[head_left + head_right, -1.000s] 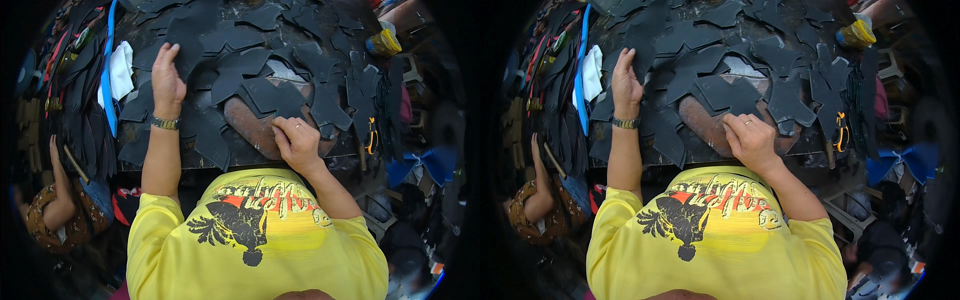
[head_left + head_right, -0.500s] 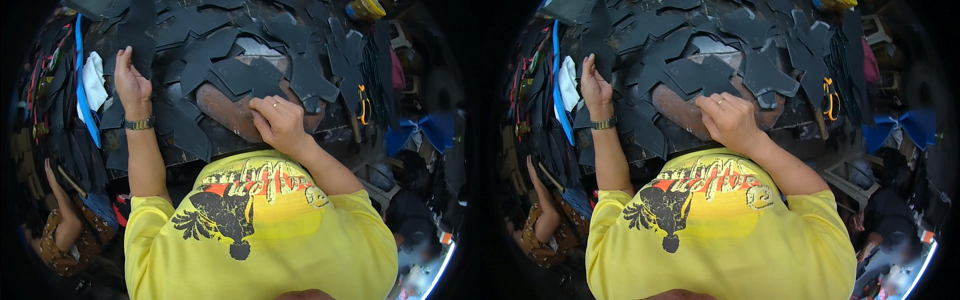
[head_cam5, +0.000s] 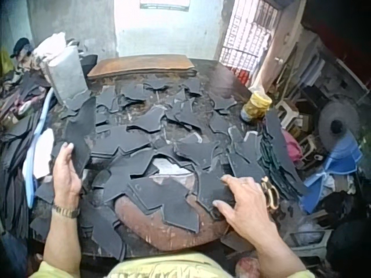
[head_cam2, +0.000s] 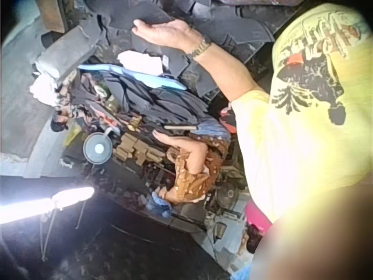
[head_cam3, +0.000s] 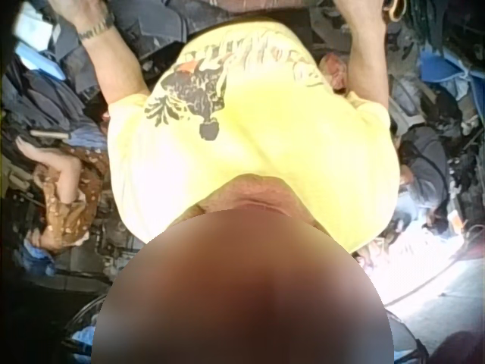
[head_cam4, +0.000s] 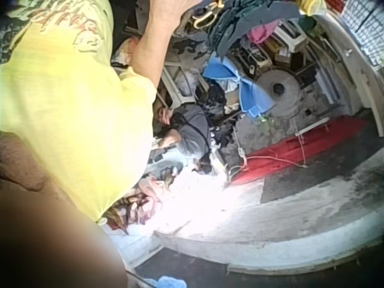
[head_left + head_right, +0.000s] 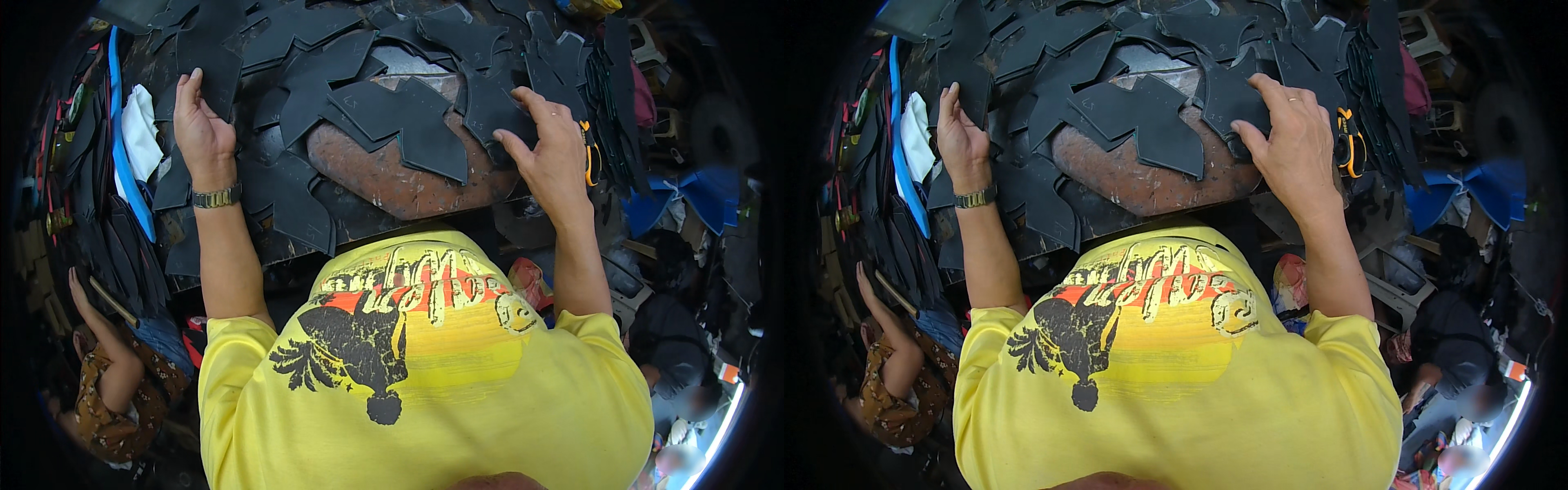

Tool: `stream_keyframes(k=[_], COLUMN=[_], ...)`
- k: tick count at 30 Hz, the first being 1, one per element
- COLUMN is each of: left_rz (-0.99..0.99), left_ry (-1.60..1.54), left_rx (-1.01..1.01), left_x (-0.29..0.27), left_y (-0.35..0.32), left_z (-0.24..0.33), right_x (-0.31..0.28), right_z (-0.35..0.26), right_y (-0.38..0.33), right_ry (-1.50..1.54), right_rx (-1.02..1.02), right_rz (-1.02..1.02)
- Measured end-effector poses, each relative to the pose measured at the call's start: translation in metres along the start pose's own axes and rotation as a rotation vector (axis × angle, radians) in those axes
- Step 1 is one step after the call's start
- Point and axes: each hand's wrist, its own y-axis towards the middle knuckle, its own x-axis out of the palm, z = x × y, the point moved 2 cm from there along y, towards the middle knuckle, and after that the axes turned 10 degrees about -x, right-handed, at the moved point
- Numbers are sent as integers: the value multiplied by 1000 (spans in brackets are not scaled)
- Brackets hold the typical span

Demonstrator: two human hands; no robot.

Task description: The person sorts and arranges black rubber pieces on a workbench. They pick up pieces, place them in piles, and occasionally adjust their position. The person also briefly touches their face during the task.

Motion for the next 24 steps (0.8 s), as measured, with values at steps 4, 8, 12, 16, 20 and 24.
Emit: stream_keyframes(k=[4, 8, 12, 16, 20, 24], left_rz=[-5, -156, -367, -552, -634, -618], left_ry=[52, 208, 295, 345, 406, 441], left_rx=[11, -51, -254, -383, -440, -410], left_x=[5, 19, 31, 40, 43, 43], left_y=[-4, -15, -29, -41, -48, -50], left_z=[1, 0, -4, -6, -10, -12], right_x=[10, 11, 4, -22, -20, -8], right_z=[5, 7, 26, 47, 59, 60], right_y=[-9, -12, -8, -5, -6, -10], right_ry=[-89, -82, 662, 900, 965, 976], right_rx=[57, 42, 379, 266, 316, 345], right_rz=[-84, 13, 132, 458, 440, 415])
